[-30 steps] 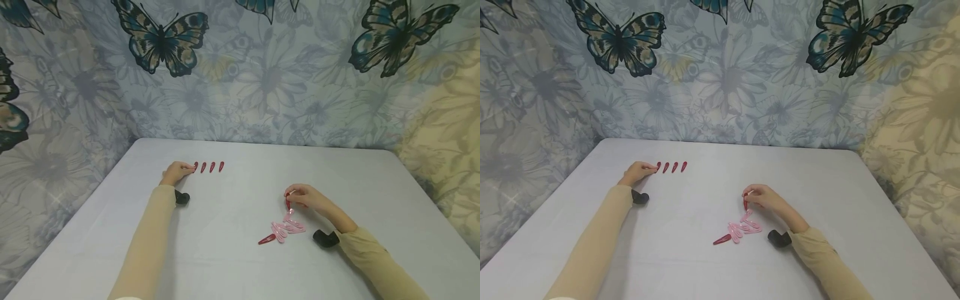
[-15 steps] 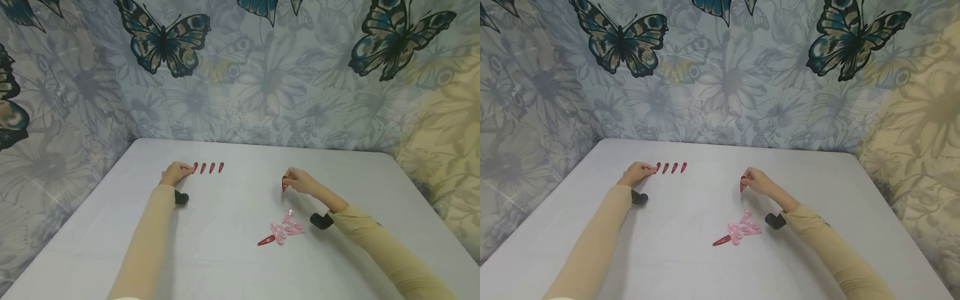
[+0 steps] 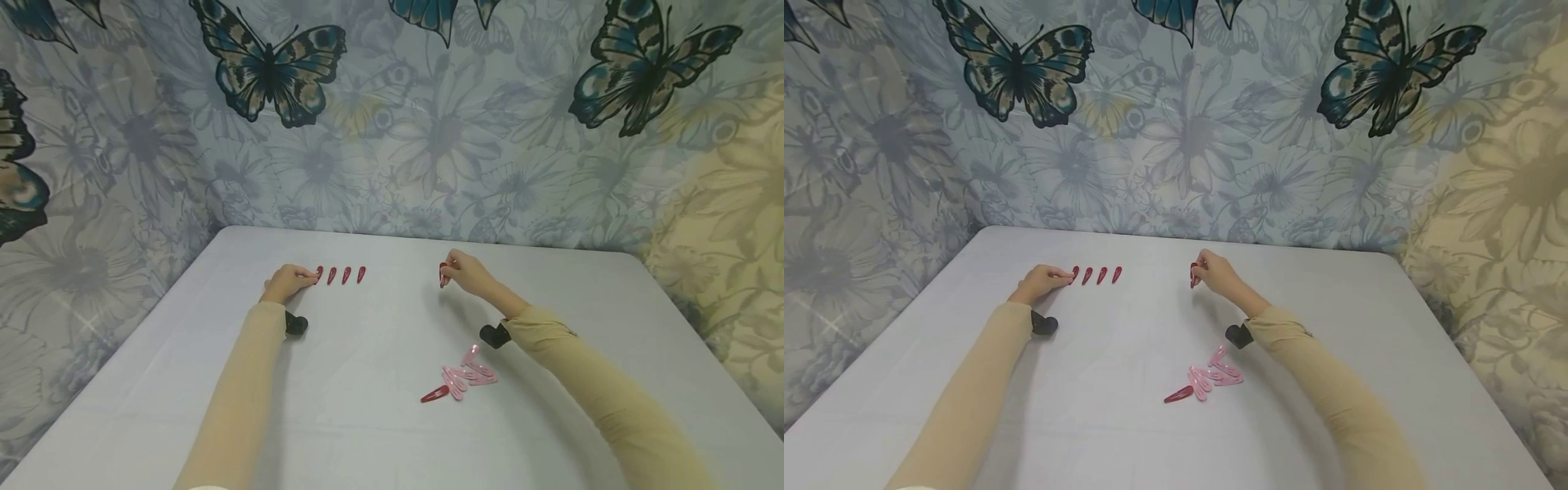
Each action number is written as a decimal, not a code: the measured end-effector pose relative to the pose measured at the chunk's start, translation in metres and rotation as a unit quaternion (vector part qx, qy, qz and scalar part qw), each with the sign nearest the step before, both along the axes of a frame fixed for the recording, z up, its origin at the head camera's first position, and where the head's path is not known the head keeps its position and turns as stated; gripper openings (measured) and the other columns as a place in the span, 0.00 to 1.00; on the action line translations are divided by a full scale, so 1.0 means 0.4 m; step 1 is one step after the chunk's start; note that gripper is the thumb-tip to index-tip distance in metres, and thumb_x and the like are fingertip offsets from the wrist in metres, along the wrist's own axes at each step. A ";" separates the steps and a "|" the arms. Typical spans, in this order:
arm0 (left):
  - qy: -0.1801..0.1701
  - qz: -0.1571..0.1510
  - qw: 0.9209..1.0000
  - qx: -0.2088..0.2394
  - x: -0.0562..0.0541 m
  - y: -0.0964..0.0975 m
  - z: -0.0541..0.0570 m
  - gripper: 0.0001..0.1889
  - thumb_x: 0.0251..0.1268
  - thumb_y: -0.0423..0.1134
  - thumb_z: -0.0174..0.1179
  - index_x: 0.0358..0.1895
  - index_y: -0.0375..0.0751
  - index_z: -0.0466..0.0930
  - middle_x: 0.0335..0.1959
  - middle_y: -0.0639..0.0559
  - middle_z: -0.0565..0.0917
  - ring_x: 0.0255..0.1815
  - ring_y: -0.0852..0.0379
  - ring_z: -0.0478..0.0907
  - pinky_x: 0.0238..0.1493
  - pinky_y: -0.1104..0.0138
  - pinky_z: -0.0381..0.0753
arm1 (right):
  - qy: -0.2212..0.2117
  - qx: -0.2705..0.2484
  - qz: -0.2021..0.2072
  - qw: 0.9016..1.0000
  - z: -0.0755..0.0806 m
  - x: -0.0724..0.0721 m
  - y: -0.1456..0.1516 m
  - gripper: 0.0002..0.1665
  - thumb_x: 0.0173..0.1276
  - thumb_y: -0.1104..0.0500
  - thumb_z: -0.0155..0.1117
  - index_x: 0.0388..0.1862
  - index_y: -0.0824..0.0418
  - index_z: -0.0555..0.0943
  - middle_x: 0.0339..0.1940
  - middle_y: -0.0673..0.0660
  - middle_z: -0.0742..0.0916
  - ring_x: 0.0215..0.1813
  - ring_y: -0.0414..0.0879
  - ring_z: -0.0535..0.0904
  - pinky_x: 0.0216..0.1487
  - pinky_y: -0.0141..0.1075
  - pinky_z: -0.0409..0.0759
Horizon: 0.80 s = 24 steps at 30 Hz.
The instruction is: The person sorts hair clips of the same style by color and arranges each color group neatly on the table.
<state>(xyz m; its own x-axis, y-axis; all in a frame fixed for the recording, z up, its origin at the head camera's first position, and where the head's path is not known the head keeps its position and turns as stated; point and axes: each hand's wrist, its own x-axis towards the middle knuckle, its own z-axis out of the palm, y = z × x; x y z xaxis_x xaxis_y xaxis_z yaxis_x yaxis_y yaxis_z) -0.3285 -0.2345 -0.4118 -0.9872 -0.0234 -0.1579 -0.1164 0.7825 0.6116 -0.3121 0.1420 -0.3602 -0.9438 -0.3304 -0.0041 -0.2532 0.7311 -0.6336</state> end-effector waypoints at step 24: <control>0.016 0.012 1.000 0.002 0.004 0.003 -0.005 0.15 0.68 0.46 0.61 0.50 0.42 0.85 0.63 0.39 0.78 0.70 0.37 0.67 0.66 0.39 0.54 | -0.115 -0.063 -0.090 0.987 -0.170 -0.218 -0.189 0.16 0.59 0.58 0.73 0.38 0.63 0.74 0.36 0.58 0.81 0.39 0.49 0.75 0.40 0.40 0.74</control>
